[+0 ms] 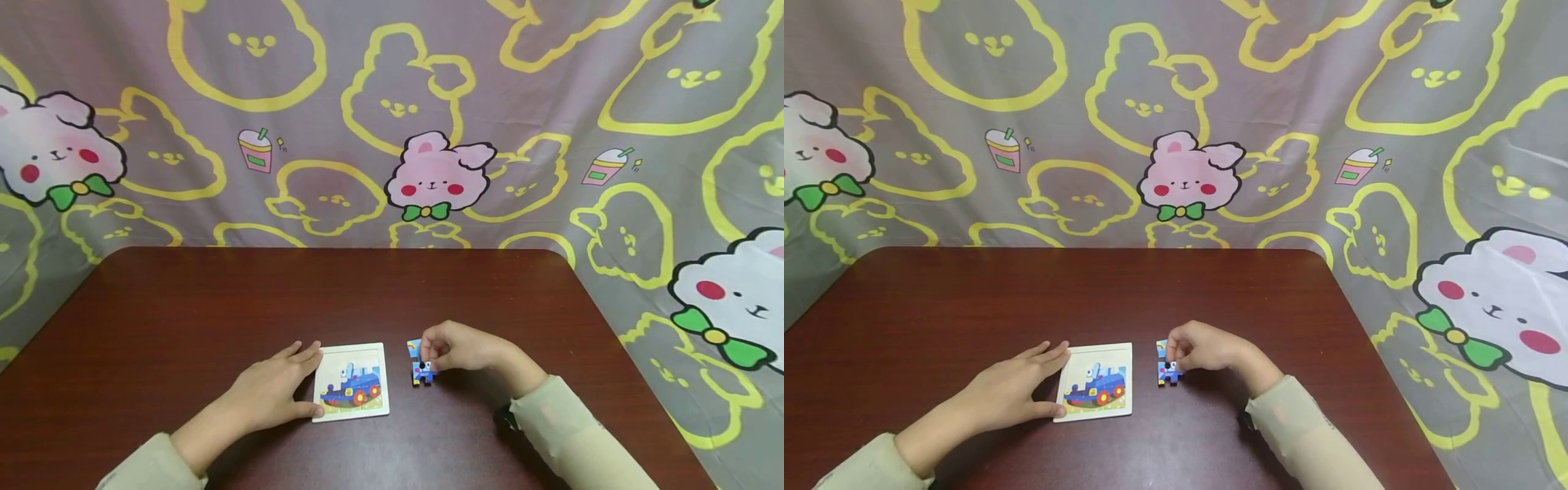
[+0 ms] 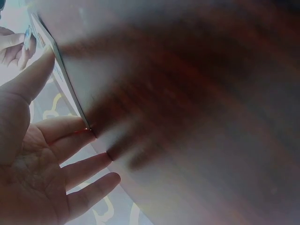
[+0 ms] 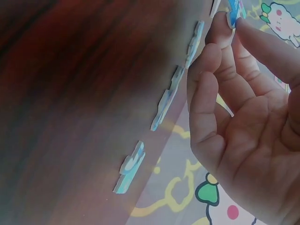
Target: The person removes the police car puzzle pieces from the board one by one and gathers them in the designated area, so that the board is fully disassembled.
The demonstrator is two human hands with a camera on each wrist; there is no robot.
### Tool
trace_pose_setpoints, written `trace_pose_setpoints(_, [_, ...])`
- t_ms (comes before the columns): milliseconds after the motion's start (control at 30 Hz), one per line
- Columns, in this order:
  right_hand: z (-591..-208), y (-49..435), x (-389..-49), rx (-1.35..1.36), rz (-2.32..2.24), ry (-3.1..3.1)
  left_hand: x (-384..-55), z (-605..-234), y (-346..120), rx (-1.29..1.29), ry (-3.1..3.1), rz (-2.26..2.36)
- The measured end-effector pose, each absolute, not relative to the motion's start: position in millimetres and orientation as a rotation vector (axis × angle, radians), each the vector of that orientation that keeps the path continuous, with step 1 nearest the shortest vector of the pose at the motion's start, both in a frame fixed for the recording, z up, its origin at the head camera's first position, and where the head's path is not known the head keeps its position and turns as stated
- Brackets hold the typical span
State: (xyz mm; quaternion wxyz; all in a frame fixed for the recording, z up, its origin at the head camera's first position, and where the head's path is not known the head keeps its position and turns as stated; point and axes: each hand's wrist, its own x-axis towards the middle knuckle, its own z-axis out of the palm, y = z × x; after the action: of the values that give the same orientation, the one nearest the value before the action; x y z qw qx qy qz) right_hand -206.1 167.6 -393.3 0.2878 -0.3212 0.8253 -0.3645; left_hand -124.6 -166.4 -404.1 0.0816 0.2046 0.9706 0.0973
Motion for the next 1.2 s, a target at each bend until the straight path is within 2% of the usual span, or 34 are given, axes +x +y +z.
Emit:
trace_pose_setpoints(833, [-399.0,171.4,-206.4,-0.912,-0.906,2.308,-126.2,-405.0,-168.0,0.607,2.894,0.284])
trace_pose_setpoints(1200, [-392.9,148.0,-206.6,-0.969,-0.910,2.309,-126.4,-405.2,-167.6,0.586,2.883,0.283])
